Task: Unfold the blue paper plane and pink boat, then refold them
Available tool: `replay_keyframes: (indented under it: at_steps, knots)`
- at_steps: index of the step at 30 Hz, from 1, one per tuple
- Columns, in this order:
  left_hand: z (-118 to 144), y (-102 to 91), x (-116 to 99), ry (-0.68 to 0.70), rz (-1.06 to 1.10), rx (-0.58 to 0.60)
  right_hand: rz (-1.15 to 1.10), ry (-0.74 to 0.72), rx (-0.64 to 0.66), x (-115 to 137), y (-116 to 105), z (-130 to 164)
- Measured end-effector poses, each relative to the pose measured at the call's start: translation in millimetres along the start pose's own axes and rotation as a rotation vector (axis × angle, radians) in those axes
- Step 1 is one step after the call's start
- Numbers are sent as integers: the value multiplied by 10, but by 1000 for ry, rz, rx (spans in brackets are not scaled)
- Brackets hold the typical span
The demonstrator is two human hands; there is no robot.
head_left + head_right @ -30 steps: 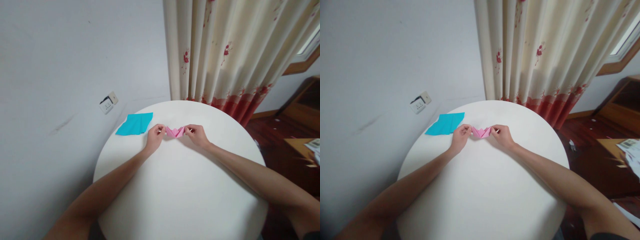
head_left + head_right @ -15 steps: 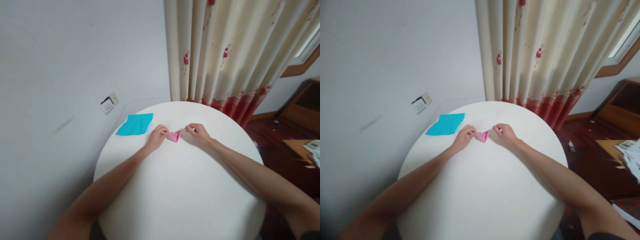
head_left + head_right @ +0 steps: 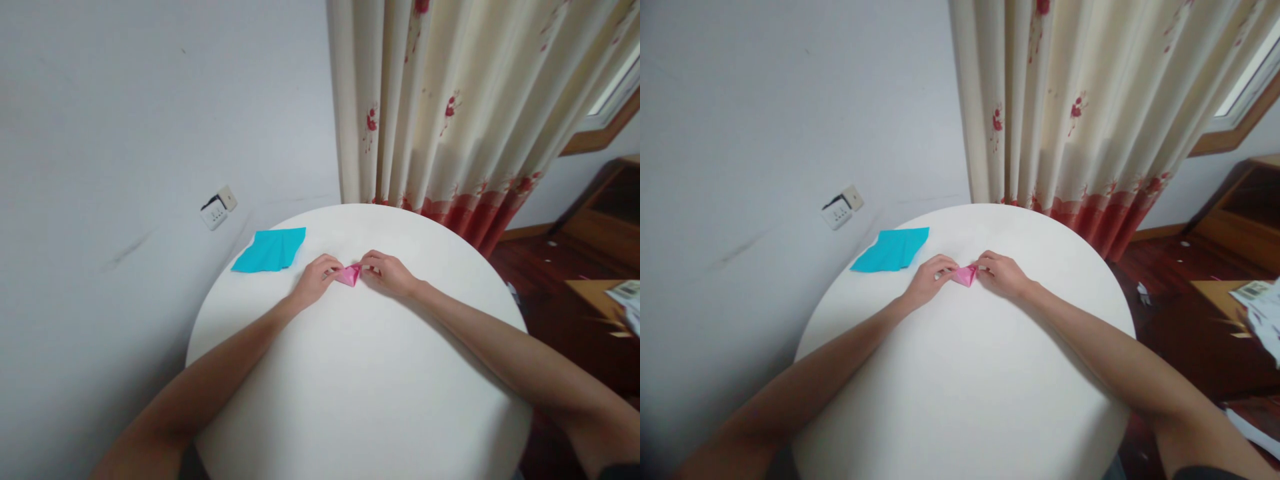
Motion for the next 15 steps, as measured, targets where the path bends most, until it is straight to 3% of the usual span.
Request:
replay_keyframes:
  at_steps: [4, 10, 15]
  knots:
    - [4, -41, 54, -26, -18, -42, 8, 34, -4, -23, -47, 5]
    - [-3, -68, 211, -63, -98, 27, 21, 45, 22, -188, -94, 20]
    - [3, -98, 341, -74, -148, 16, 55, 88, 41, -329, -104, 22]
Point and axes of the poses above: each hand's wrist, its own z-axis away from the middle knuckle, its own y-axis out of the palm, x = y × z, the point moved 5 cm from there along -z, towards the middle knuckle, and after that the axes turned 14 degrees about x, right-handed, at the moved point
